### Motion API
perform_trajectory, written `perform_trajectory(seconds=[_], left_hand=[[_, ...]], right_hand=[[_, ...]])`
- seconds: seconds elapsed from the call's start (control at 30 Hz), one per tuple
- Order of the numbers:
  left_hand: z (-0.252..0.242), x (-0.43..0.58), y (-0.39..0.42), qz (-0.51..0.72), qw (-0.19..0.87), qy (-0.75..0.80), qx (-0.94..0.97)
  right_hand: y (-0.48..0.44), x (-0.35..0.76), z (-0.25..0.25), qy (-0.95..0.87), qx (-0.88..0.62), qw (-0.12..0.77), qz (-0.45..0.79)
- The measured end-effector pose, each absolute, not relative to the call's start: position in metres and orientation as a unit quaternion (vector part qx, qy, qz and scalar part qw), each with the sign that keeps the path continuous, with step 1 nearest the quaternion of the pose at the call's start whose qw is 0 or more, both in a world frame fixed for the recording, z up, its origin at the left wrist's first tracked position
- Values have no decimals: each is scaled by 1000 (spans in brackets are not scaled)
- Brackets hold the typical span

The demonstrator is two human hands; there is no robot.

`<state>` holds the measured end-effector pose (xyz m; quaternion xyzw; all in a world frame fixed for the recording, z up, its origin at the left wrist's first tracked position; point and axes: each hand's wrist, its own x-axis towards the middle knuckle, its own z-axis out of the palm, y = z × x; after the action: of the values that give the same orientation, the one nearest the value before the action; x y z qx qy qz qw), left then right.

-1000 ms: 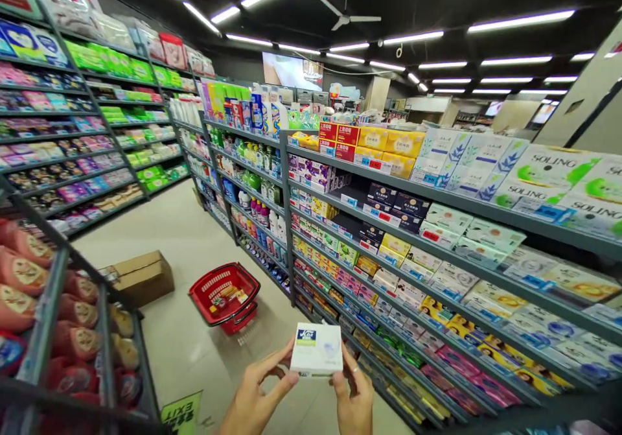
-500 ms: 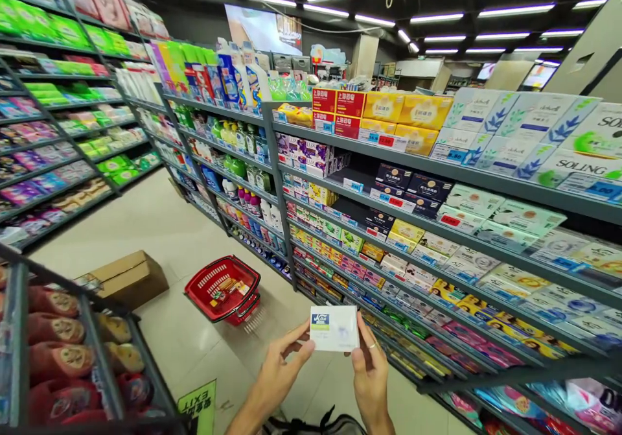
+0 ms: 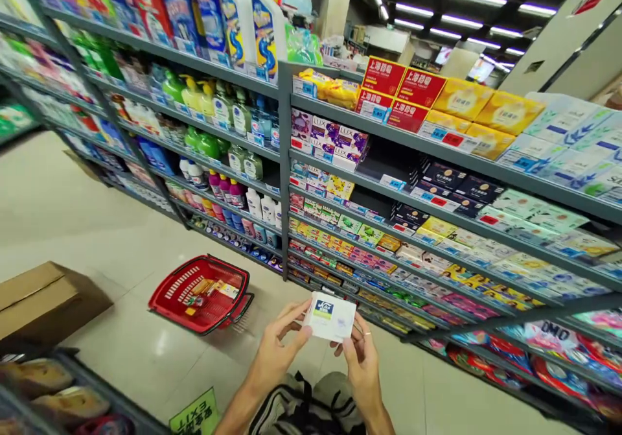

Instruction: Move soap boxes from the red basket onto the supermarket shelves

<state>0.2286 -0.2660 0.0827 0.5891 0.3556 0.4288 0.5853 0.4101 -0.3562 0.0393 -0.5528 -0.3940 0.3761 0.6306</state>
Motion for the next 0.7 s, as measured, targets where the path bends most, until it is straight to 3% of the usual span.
perform_trajectory(seconds=[0.3,0.5,0.7], left_hand=[[74,201,-253,445,639,343,525],[61,209,-249,376,694,340,511],[74,223,-277,400,648,361,539]], right_hand=[[-347,364,52,-364,-568,619,402],[-358,377,50,-358,-609,647,286],[-375,392,38,-335,-556,666,366]])
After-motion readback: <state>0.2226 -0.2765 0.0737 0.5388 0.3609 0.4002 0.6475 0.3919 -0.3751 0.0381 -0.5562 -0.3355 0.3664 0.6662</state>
